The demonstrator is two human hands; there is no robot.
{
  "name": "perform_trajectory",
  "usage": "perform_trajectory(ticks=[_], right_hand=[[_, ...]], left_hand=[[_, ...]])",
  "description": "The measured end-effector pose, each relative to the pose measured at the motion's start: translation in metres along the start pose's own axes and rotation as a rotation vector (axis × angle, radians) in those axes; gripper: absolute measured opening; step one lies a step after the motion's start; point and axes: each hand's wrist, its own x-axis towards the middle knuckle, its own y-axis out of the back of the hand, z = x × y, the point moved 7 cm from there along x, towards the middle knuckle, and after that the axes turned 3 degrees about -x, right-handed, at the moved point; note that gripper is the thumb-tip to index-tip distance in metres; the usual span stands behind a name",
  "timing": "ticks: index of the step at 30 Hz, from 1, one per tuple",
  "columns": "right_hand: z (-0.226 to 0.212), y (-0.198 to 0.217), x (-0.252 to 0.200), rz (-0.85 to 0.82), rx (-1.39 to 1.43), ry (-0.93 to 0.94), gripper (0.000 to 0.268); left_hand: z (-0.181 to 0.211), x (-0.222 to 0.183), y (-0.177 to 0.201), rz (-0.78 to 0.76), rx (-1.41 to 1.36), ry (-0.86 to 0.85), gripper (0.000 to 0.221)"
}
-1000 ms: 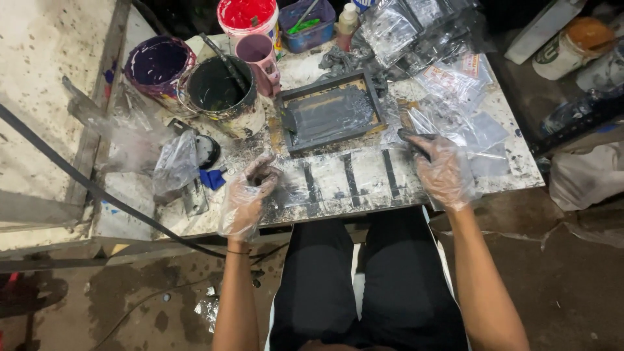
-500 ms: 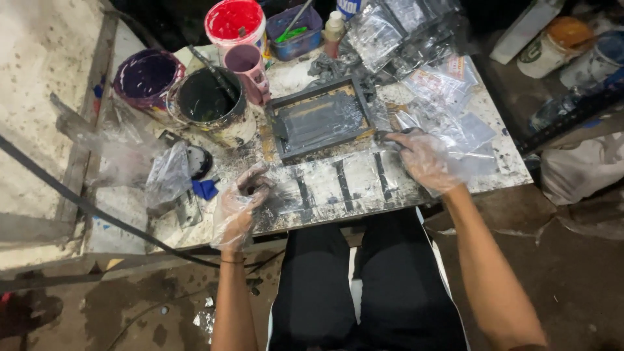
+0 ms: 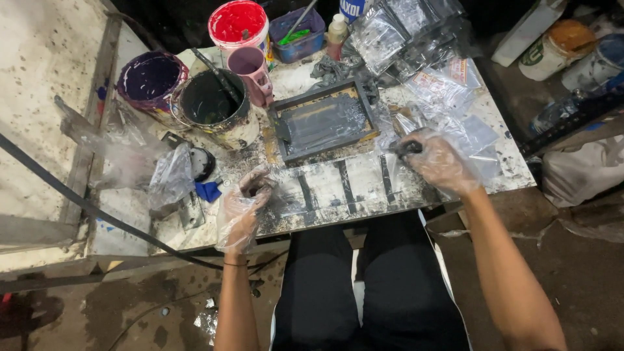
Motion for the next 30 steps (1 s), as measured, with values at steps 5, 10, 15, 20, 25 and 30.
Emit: perform_trajectory(ticks=[5, 10, 15, 20, 25, 30], right_hand=[[0.031, -0.071, -0.052, 0.341, -2.05, 0.792, 0.025], [0.027, -0.07, -0.08, 0.308, -1.858, 0.972, 0.019], [0.015, -0.09, -0.093, 0.421, -1.915, 1.025, 0.021], [-0.015, -0.126, -0.114, 0.335, -1.937, 1.072, 0.028], [-0.095, -0.177, -0.102, -0.2, -1.984, 1.223, 0.015], [-0.169, -0.239, -0.083, 0.629, -2.184, 1.098, 0.028]], left_hand=[[-0.026, 0.007, -0.033, 0.114, 0.577, -0.127, 0.054], [-0.043, 0.005, -0.084, 0.501, 1.74, -0.568, 0.042], [-0.046, 0.02, -0.092, 0.775, 2.246, -0.56, 0.032], [-0.076, 0.053, -0.124, 0.619, 2.174, -0.775, 0.041], [-0.115, 0.13, -0.143, 0.461, 2.267, -0.654, 0.036], [-0.077, 0.246, -0.046, 0.109, 1.642, -0.557, 0.052]])
